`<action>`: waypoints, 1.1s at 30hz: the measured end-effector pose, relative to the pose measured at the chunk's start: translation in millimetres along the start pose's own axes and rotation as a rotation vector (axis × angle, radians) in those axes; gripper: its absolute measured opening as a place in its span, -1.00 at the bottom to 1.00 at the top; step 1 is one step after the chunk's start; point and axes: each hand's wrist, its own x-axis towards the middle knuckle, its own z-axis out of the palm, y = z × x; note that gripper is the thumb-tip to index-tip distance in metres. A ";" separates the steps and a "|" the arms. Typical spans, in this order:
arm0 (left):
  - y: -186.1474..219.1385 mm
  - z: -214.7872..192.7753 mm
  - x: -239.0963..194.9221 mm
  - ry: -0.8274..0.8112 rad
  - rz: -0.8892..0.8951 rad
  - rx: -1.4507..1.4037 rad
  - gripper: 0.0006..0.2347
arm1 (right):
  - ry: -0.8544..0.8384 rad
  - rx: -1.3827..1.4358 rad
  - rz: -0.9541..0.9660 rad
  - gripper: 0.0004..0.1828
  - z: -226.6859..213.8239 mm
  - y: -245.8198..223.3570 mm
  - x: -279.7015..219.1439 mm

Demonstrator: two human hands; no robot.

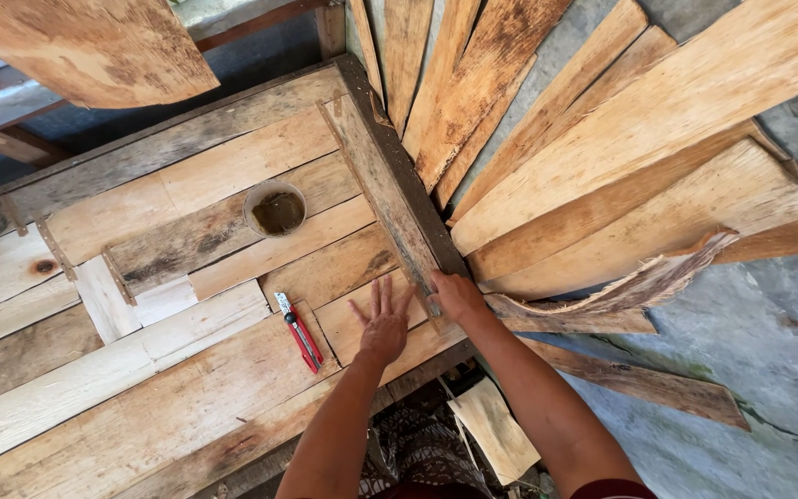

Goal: The person fits thin wooden strips into the gaps between planks of a wooden structure, pressing them into the seams by hand and trimming them with a utility knife. They work along the seam, seating each strip and cutting off excess pieces.

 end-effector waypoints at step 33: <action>0.7 -3.6 -3.0 -0.010 -0.006 -0.004 -0.46 | -0.037 -0.152 -0.150 -0.29 1.4 -4.2 -17.3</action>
